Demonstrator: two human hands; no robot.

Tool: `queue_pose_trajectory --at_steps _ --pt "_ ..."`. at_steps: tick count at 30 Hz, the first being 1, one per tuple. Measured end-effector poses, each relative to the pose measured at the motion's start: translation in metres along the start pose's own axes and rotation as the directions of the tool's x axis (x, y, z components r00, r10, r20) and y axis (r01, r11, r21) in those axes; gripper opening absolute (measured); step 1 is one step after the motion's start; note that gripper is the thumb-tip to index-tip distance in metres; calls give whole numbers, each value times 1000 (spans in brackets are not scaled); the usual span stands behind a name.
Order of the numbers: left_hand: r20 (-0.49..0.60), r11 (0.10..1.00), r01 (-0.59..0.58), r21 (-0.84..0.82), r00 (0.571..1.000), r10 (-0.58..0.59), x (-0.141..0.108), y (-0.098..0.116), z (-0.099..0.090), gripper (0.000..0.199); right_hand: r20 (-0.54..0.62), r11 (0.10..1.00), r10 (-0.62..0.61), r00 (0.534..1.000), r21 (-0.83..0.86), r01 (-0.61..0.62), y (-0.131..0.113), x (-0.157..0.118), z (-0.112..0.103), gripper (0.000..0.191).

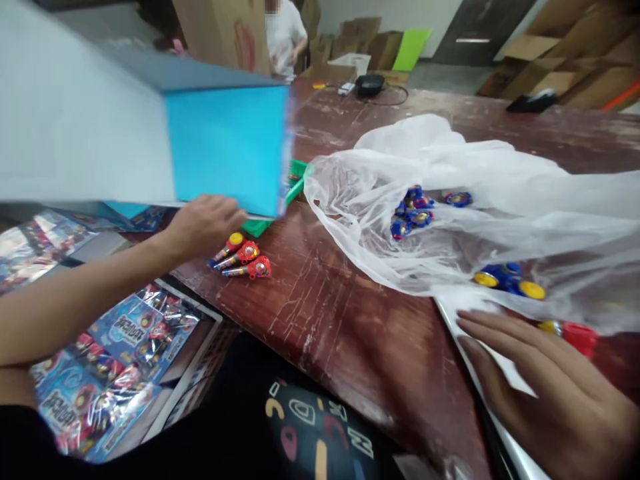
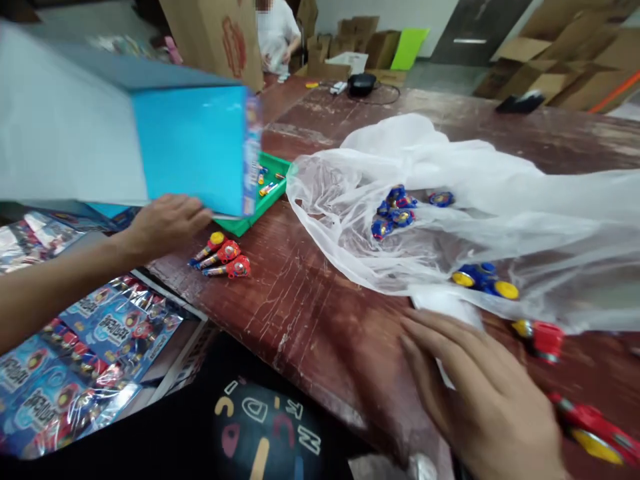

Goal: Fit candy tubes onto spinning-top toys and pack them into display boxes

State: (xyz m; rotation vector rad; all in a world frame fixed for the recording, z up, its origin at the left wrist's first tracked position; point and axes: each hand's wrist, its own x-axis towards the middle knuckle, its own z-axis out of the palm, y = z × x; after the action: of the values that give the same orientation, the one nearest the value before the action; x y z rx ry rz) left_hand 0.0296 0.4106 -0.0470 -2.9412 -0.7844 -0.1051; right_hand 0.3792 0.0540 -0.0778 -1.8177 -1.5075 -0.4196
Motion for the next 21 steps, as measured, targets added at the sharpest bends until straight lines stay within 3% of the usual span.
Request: queue_pose_trajectory --at_steps 1,2,4,6,8,9,10,11,12,13,15,16,18,19,21 --pt "-3 980 -183 -78 983 183 8 25 -3 28 66 995 -101 993 35 98 -13 5 4 53" --pt "-34 926 -350 -141 937 349 16 52 -3 25 113 979 -200 973 72 193 -25 10 12 65" --pt "-127 771 -624 -125 781 612 31 103 10 20 142 948 -315 939 87 305 -44 17 39 74" --pt "-157 611 -792 -7 604 781 42 145 40 22 181 960 -278 944 11 280 -50 15 76 61" --pt "-136 514 -856 50 504 853 44 172 76 30 249 984 -116 961 -103 145 -45 4 116 49" --pt "-134 493 -868 59 483 865 42 178 93 34 288 987 -7 958 -154 54 -39 -4 136 50" --pt "-149 493 -868 62 480 864 36 181 107 37 332 980 105 937 -194 -41 -33 -12 156 53" --pt "-183 524 -850 60 506 843 28 178 118 38 376 966 208 903 -222 -130 -27 -18 174 56" --pt "-228 596 -801 48 573 787 18 172 127 38 413 949 290 863 -239 -204 -22 -21 192 59" --pt "-277 704 -710 17 673 686 6 161 134 39 438 933 349 829 -249 -261 -18 -21 208 60" --pt "-308 935 -337 -111 906 291 -19 133 145 38 460 914 405 791 -234 -332 -14 -11 236 62" --pt "-274 980 -102 -170 960 52 -31 117 150 38 461 910 414 785 -211 -356 -13 -2 247 63" --pt "-176 948 238 -213 945 -277 -51 87 160 40 436 906 420 796 -143 -399 -15 19 263 63" --pt "-140 928 310 -208 929 -342 -59 75 165 42 408 909 409 816 -97 -406 -19 28 267 63" --pt "-95 924 329 -196 931 -352 -69 58 176 42 316 932 340 886 12 -363 -32 37 266 59"
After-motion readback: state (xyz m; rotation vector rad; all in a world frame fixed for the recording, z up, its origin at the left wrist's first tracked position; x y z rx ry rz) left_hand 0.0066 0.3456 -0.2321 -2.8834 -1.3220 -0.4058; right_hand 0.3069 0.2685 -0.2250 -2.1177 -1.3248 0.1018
